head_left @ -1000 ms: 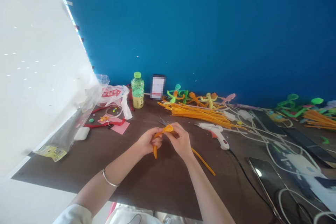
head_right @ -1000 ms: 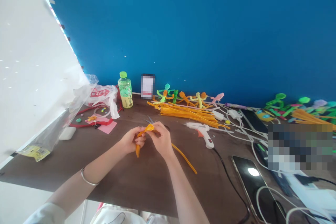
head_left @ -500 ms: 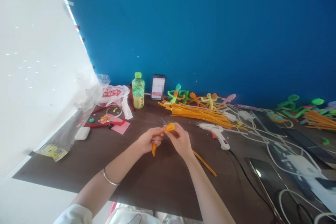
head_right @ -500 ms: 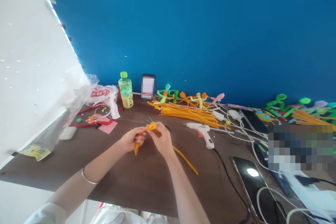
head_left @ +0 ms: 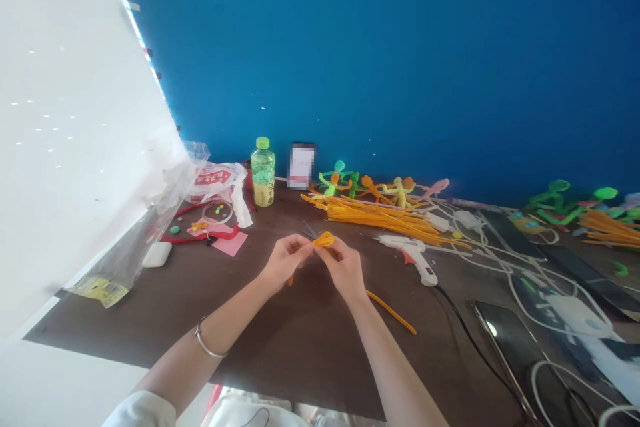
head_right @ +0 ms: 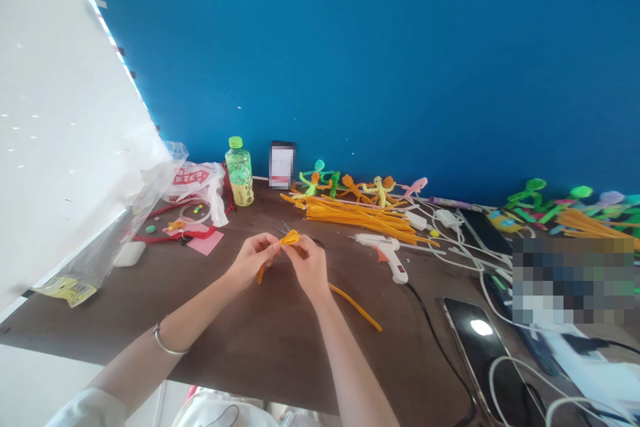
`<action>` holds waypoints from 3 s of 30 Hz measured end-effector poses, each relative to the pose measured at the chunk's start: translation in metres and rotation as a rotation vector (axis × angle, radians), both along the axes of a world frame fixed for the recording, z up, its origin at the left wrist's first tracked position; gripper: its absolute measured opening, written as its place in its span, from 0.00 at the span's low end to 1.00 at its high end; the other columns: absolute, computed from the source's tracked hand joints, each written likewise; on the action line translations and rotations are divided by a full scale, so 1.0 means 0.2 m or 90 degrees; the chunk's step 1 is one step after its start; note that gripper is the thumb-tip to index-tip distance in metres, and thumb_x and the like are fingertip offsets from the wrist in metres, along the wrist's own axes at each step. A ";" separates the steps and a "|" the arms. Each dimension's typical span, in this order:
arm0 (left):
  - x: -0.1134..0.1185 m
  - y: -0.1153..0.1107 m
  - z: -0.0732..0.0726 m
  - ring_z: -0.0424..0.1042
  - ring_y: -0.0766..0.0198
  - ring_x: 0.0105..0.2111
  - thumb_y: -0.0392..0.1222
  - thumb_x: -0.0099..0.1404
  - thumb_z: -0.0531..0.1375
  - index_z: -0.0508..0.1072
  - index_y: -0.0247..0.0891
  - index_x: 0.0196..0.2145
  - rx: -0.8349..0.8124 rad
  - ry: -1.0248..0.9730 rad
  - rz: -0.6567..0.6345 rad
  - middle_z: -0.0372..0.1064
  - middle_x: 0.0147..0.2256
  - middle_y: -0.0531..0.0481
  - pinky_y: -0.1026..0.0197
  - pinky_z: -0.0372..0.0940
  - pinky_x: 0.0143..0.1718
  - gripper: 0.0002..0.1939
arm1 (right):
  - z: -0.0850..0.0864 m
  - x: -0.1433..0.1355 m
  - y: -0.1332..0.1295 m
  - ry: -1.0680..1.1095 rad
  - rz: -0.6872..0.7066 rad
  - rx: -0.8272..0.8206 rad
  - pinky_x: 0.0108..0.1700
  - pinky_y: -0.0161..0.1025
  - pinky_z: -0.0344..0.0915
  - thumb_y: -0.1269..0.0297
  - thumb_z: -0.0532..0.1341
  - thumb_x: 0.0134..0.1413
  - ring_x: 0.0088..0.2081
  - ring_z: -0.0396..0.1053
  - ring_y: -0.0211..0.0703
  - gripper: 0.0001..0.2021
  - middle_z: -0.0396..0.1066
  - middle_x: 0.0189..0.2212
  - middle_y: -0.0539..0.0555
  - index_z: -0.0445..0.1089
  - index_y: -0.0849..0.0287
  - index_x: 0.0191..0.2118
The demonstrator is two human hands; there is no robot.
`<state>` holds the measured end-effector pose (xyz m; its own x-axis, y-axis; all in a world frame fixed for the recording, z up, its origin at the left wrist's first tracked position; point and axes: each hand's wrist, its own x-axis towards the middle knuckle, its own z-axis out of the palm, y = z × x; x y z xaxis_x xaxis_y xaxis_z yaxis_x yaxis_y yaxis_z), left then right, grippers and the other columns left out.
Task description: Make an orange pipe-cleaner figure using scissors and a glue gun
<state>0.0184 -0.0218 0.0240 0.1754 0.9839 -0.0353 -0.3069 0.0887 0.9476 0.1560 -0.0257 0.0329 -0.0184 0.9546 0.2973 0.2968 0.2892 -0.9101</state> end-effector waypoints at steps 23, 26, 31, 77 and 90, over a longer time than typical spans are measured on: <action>-0.01 -0.04 -0.02 0.61 0.64 0.28 0.36 0.55 0.58 0.74 0.41 0.32 0.254 0.275 0.128 0.63 0.26 0.48 0.64 0.58 0.32 0.06 | 0.00 -0.04 -0.03 0.029 0.001 0.022 0.37 0.39 0.66 0.63 0.58 0.49 0.34 0.68 0.43 0.06 0.70 0.31 0.54 0.69 0.58 0.29; -0.01 -0.04 -0.03 0.65 0.61 0.33 0.37 0.55 0.58 0.74 0.41 0.36 0.280 0.292 0.141 0.68 0.30 0.46 0.63 0.59 0.36 0.09 | -0.01 -0.03 -0.02 0.021 0.003 0.026 0.37 0.39 0.66 0.65 0.57 0.49 0.34 0.68 0.43 0.04 0.68 0.31 0.54 0.68 0.58 0.29; -0.01 -0.03 -0.04 0.67 0.63 0.30 0.37 0.58 0.55 0.73 0.39 0.36 0.397 0.376 0.153 0.71 0.31 0.46 0.62 0.61 0.33 0.09 | -0.03 -0.03 -0.02 -0.001 0.000 0.038 0.35 0.38 0.66 0.67 0.56 0.50 0.33 0.67 0.42 0.04 0.67 0.30 0.53 0.67 0.59 0.29; -0.04 0.01 0.00 0.39 0.80 0.12 0.42 0.53 0.60 0.61 0.33 0.21 -0.116 -0.183 -0.209 0.51 0.16 0.60 0.69 0.33 0.14 0.12 | -0.02 0.04 0.00 -0.108 0.010 0.151 0.30 0.34 0.64 0.64 0.55 0.53 0.30 0.66 0.39 0.06 0.68 0.28 0.52 0.67 0.58 0.29; -0.11 0.03 0.03 0.50 0.75 0.13 0.48 0.52 0.61 0.67 0.34 0.21 0.032 0.135 -0.293 0.58 0.15 0.55 0.68 0.44 0.16 0.13 | 0.01 0.16 0.03 -0.212 0.169 0.096 0.35 0.37 0.63 0.68 0.54 0.53 0.33 0.67 0.40 0.07 0.67 0.30 0.52 0.69 0.58 0.29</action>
